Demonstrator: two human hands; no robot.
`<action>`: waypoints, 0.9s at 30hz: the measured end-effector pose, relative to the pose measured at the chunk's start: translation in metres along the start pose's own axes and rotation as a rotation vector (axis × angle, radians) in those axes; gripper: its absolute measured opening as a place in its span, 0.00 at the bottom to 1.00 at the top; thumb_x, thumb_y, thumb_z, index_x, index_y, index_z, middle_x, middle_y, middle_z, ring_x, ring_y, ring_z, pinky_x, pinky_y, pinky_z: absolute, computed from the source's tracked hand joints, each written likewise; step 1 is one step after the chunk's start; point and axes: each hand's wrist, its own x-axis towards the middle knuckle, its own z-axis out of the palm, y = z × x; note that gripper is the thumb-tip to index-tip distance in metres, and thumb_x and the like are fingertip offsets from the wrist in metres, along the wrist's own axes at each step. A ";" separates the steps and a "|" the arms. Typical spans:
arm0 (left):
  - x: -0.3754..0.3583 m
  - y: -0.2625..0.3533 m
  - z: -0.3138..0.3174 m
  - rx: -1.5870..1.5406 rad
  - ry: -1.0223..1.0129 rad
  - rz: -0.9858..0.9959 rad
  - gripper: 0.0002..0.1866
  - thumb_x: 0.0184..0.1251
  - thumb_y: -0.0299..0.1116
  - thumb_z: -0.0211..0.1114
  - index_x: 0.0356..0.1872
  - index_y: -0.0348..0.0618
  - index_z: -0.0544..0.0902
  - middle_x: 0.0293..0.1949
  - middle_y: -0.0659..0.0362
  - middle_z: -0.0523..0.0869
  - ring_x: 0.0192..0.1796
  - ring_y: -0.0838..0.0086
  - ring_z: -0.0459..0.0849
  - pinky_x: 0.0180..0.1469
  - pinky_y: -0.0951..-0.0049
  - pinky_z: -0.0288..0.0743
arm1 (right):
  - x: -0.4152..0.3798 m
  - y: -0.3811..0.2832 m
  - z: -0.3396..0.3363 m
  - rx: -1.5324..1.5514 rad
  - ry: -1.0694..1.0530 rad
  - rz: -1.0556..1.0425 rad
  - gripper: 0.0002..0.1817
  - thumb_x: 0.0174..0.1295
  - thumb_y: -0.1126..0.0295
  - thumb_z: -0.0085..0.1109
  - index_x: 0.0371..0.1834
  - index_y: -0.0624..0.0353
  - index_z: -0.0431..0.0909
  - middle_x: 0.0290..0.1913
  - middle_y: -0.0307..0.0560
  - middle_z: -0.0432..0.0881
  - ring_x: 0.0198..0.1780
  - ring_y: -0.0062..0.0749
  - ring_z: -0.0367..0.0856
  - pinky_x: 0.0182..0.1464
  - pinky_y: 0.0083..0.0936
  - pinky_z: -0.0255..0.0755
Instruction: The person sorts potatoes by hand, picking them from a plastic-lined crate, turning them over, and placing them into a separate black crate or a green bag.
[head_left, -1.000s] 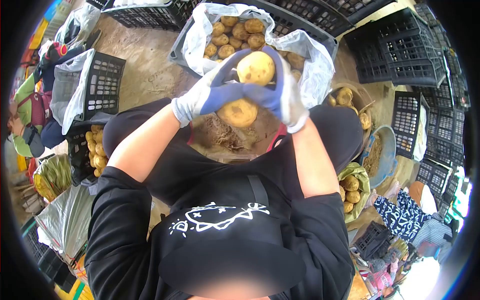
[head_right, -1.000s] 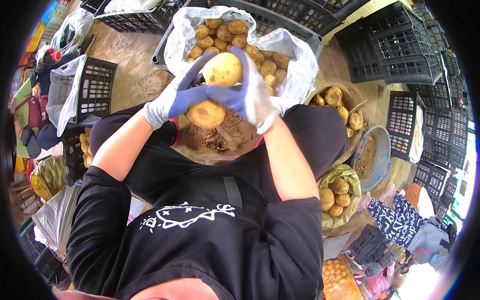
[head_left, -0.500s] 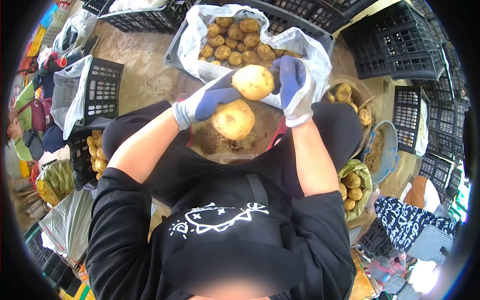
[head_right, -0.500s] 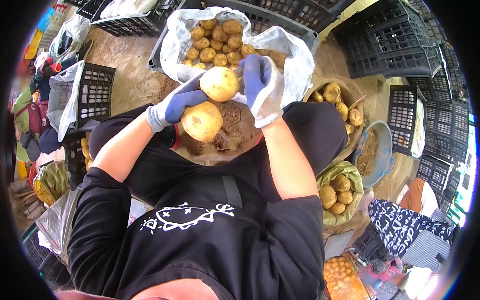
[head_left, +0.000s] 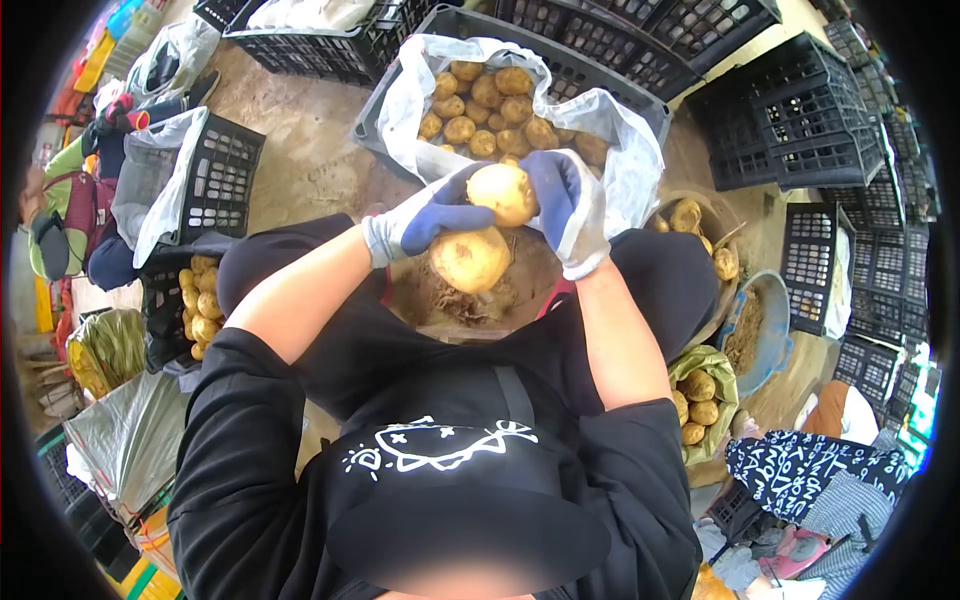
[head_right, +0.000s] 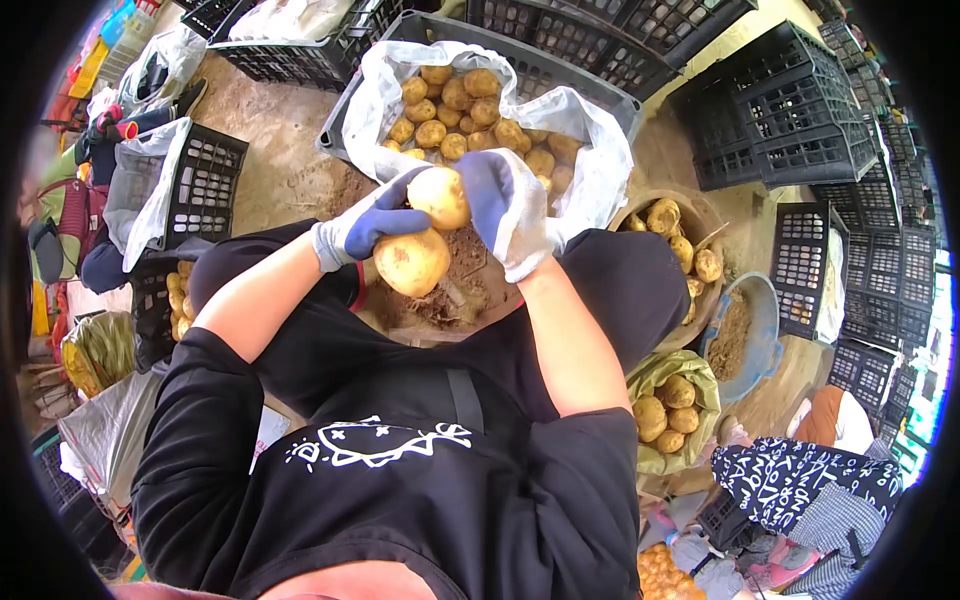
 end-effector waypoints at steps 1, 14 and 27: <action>-0.001 -0.001 0.000 0.037 -0.019 0.004 0.40 0.61 0.33 0.66 0.75 0.40 0.59 0.68 0.56 0.71 0.70 0.70 0.68 0.72 0.67 0.60 | 0.000 -0.001 0.000 0.144 0.001 0.111 0.13 0.70 0.63 0.59 0.44 0.64 0.81 0.42 0.42 0.84 0.40 0.20 0.79 0.42 0.21 0.75; -0.036 0.048 -0.003 -0.051 0.171 0.261 0.36 0.66 0.37 0.64 0.74 0.42 0.61 0.63 0.54 0.75 0.63 0.69 0.77 0.63 0.67 0.73 | 0.004 0.000 0.006 0.393 0.080 0.251 0.15 0.72 0.63 0.55 0.50 0.64 0.80 0.41 0.45 0.84 0.37 0.23 0.81 0.42 0.21 0.78; -0.368 -0.069 -0.224 0.387 1.236 0.139 0.23 0.67 0.41 0.62 0.60 0.42 0.75 0.56 0.48 0.82 0.60 0.57 0.80 0.58 0.61 0.78 | 0.003 0.015 0.008 -0.105 -0.343 0.344 0.20 0.71 0.54 0.55 0.51 0.60 0.80 0.40 0.41 0.83 0.37 0.21 0.79 0.40 0.19 0.73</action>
